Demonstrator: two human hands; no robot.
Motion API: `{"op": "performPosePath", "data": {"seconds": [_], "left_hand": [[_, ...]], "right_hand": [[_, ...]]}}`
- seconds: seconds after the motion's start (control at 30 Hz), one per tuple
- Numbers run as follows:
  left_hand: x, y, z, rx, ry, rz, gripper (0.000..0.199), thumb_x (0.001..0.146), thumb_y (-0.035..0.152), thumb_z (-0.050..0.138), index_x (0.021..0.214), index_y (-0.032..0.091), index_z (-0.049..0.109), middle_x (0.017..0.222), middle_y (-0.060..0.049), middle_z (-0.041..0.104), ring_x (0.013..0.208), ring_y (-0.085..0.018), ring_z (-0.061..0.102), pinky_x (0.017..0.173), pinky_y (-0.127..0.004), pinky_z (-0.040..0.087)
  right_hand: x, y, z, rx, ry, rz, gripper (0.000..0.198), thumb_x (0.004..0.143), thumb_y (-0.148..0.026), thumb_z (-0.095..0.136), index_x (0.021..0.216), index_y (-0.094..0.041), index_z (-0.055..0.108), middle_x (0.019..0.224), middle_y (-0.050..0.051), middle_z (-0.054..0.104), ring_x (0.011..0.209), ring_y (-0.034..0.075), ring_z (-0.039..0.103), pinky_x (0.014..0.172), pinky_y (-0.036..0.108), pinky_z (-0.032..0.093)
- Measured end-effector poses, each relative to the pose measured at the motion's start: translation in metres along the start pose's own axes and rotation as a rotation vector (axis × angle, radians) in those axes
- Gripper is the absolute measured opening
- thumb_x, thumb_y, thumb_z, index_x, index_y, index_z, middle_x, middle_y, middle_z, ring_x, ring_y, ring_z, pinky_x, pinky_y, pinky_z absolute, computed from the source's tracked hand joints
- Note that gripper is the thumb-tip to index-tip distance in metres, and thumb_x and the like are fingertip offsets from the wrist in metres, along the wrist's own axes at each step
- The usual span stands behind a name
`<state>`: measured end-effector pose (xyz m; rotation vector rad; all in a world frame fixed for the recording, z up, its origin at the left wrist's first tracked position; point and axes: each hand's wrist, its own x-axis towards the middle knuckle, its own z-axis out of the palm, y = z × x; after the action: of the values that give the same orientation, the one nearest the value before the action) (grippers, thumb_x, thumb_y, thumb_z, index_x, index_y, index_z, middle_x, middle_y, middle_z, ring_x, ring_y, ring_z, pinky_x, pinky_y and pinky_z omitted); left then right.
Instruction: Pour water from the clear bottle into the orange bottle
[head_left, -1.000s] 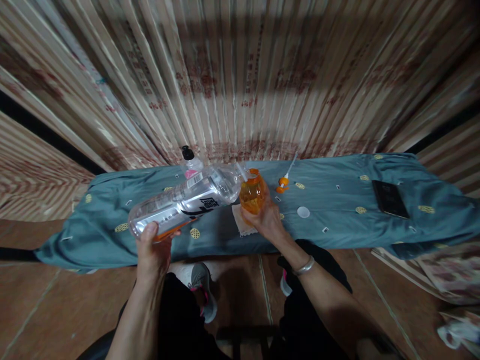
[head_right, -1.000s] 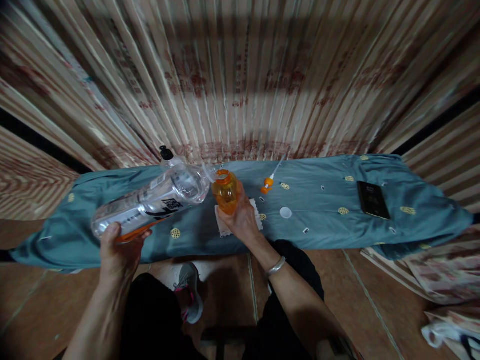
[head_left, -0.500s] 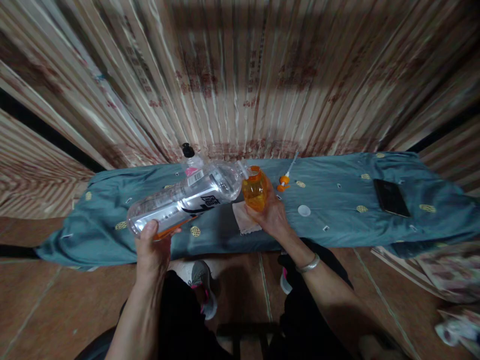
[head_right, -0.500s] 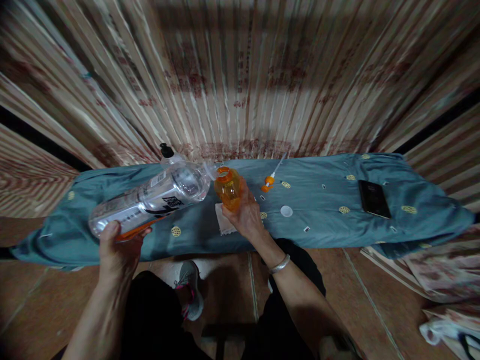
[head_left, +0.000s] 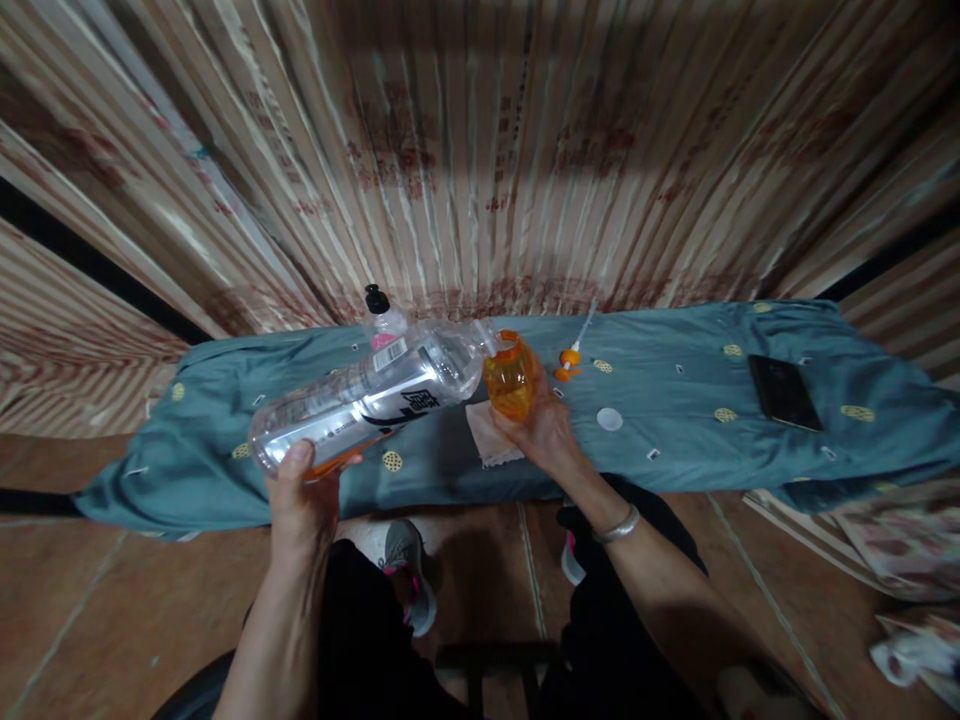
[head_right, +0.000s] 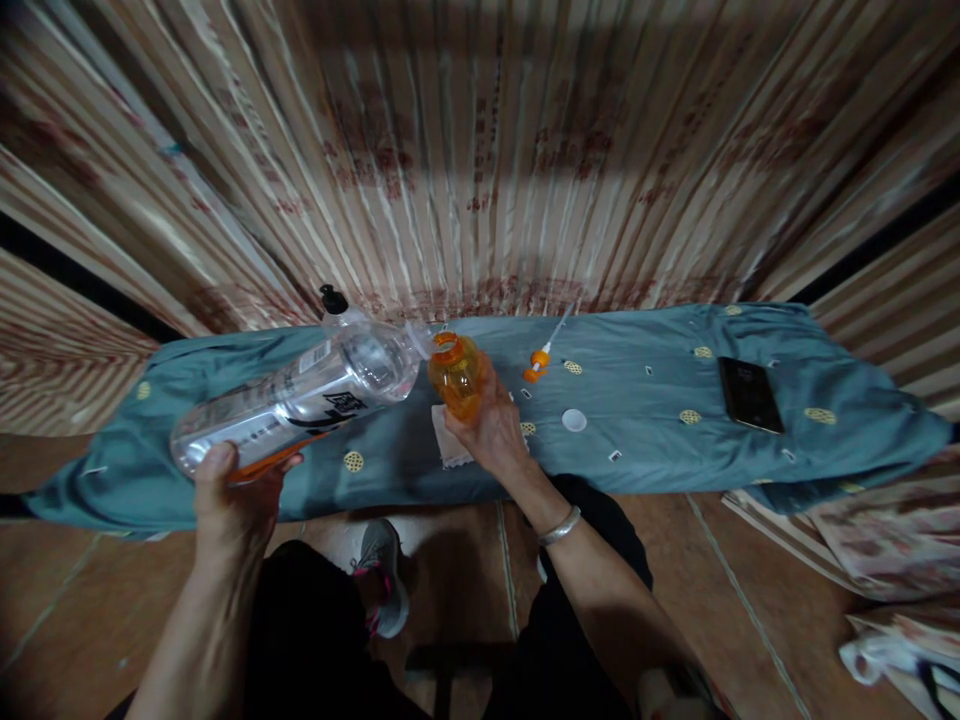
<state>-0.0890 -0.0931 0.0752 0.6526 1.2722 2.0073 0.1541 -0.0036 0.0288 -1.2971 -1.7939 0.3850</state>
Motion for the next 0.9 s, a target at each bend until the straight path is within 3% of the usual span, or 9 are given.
{"op": "performPosePath", "data": {"seconds": [0.2,0.43,0.67,0.9], "left_hand": [[0.000,0.002,0.003,0.003,-0.011,0.020,0.049,0.051,0.043,0.084,0.090,0.018,0.070,0.102,-0.007,0.073,0.072,-0.017,0.065,0.047,-0.022,0.055],[-0.002,0.007,0.007,0.004,-0.029,0.040,0.048,0.052,0.042,0.084,0.090,0.017,0.069,0.102,-0.007,0.072,0.075,-0.018,0.065,0.048,-0.023,0.056],[-0.002,0.007,0.010,0.015,-0.048,0.052,0.053,0.053,0.039,0.085,0.100,0.022,0.068,0.104,-0.003,0.071,0.075,-0.017,0.065,0.048,-0.023,0.058],[-0.004,0.010,0.016,0.035,-0.048,0.081,0.047,0.054,0.040,0.084,0.094,0.021,0.070,0.099,-0.004,0.071,0.073,-0.016,0.064,0.048,-0.023,0.057]], "right_hand": [[0.000,0.003,-0.001,0.027,0.003,-0.020,0.082,0.071,-0.022,0.071,0.144,-0.020,0.034,0.134,0.017,0.063,0.121,0.035,0.064,0.098,0.051,0.056],[0.000,0.001,0.000,-0.011,0.033,-0.017,0.078,0.072,-0.022,0.069,0.142,-0.016,0.035,0.127,0.019,0.067,0.114,0.035,0.067,0.092,0.050,0.058],[0.001,0.002,-0.001,0.008,0.008,0.028,0.078,0.071,-0.024,0.072,0.141,-0.017,0.037,0.126,0.018,0.067,0.113,0.034,0.068,0.094,0.050,0.058],[0.001,0.002,-0.003,0.006,0.015,0.023,0.078,0.071,-0.022,0.071,0.141,-0.017,0.037,0.123,0.016,0.069,0.112,0.033,0.068,0.092,0.048,0.058]]}}
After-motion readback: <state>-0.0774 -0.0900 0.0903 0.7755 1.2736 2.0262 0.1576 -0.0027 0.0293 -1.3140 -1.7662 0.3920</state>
